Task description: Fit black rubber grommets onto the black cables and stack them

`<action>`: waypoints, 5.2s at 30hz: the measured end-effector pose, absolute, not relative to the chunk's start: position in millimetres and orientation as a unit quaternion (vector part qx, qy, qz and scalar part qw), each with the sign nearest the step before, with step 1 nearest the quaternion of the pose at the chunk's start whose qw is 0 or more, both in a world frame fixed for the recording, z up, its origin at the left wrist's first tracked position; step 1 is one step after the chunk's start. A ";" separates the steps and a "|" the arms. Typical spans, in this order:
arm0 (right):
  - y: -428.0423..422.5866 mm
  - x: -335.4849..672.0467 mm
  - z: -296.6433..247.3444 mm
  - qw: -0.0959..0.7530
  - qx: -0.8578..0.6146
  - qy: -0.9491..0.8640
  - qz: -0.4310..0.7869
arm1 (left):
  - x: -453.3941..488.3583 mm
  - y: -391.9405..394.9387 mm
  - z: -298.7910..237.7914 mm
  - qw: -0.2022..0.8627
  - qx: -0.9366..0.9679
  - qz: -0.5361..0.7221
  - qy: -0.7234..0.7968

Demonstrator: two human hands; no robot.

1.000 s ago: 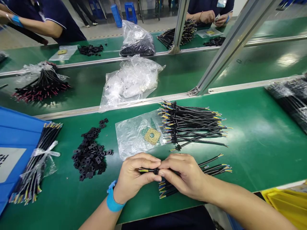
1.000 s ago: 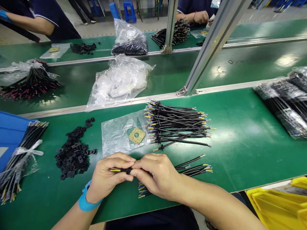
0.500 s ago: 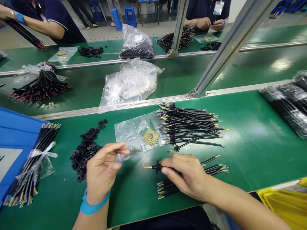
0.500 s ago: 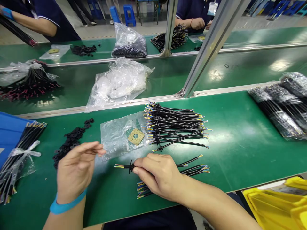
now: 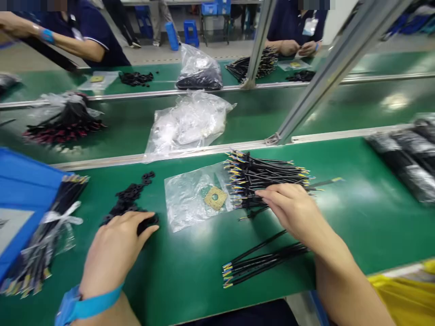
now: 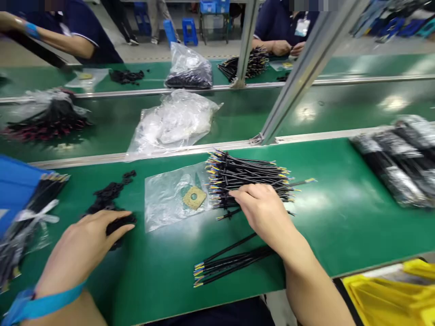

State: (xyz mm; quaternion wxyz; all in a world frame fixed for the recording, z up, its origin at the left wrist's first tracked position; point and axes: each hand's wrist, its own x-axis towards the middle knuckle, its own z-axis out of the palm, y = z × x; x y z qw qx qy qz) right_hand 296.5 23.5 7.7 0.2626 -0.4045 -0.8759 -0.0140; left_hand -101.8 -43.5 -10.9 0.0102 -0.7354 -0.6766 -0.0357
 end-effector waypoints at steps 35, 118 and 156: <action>-3.2 252.0 -26.1 0.217 -0.388 -0.892 0.085 | -41.4 -43.8 -18.3 -0.147 -0.799 -0.039 -0.581; -22.2 229.1 -3.5 0.354 -0.283 -0.819 0.353 | 16.3 -37.6 -16.7 -0.441 -0.680 -0.426 -0.403; -18.6 260.7 2.4 -0.118 -0.222 -0.945 0.209 | -55.8 -27.7 -11.3 -0.056 -0.639 -0.276 -0.716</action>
